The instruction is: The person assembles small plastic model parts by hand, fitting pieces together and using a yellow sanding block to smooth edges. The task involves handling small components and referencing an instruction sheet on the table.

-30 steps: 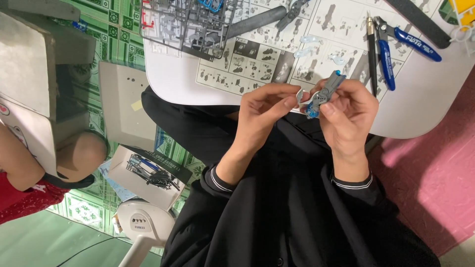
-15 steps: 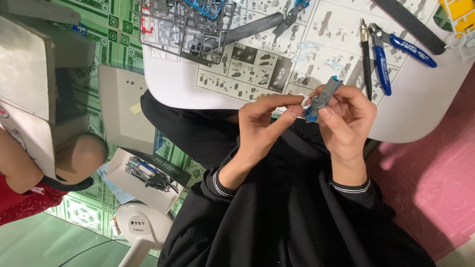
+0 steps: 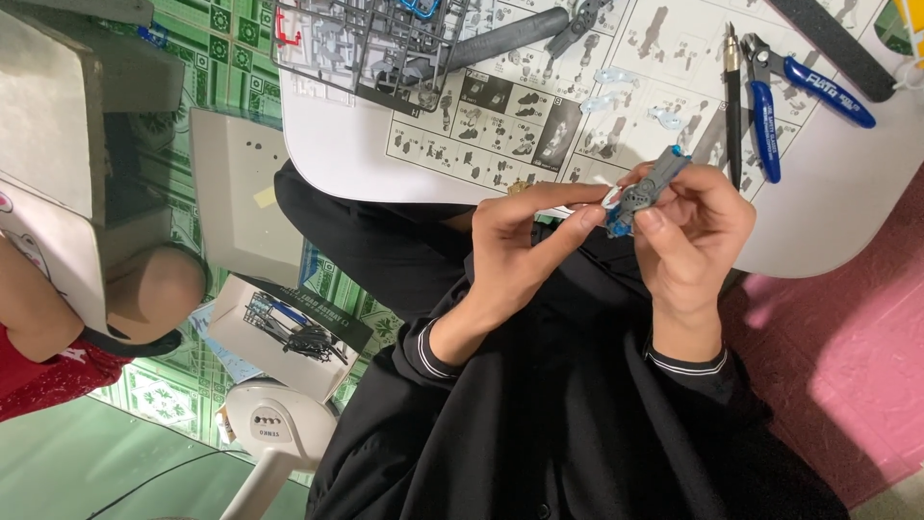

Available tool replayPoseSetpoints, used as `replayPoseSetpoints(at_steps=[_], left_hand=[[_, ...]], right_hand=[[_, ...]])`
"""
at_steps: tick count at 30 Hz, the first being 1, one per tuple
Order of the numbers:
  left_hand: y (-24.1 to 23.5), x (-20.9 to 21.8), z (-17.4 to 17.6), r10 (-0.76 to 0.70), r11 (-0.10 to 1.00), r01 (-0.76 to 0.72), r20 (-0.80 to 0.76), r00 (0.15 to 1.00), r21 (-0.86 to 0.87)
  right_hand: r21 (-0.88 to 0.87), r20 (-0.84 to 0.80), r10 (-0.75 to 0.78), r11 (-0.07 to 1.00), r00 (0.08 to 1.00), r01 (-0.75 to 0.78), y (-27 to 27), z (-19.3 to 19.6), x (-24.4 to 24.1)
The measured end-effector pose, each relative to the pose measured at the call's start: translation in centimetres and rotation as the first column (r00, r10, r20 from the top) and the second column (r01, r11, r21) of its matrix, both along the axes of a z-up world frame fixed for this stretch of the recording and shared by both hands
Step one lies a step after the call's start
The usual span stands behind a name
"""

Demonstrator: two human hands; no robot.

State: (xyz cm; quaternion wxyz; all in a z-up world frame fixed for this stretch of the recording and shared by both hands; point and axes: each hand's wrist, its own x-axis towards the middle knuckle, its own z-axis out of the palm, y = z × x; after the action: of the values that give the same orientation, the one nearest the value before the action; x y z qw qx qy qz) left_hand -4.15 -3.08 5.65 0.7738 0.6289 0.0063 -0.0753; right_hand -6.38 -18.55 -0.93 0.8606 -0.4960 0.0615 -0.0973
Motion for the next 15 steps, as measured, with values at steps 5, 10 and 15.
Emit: replayPoseSetpoints(at_steps=[5,10,15], left_hand=[[0.04,0.06,0.19,-0.01,0.999,0.009,0.019,1.0,0.05],[-0.2,0.01,0.2,0.018,0.995,-0.027,0.093,0.995,0.092],[-0.35,-0.14,0.14,0.024,0.983,-0.055,0.178,0.984,0.173]], right_hand=[[-0.159,0.054,0.002,0.987,0.999,0.007,0.05,0.8,0.3],[-0.227,0.103,-0.009,0.973,0.995,0.033,-0.07,0.25,0.16],[-0.28,0.115,-0.026,0.958,0.993,0.057,-0.13,0.11,0.01]])
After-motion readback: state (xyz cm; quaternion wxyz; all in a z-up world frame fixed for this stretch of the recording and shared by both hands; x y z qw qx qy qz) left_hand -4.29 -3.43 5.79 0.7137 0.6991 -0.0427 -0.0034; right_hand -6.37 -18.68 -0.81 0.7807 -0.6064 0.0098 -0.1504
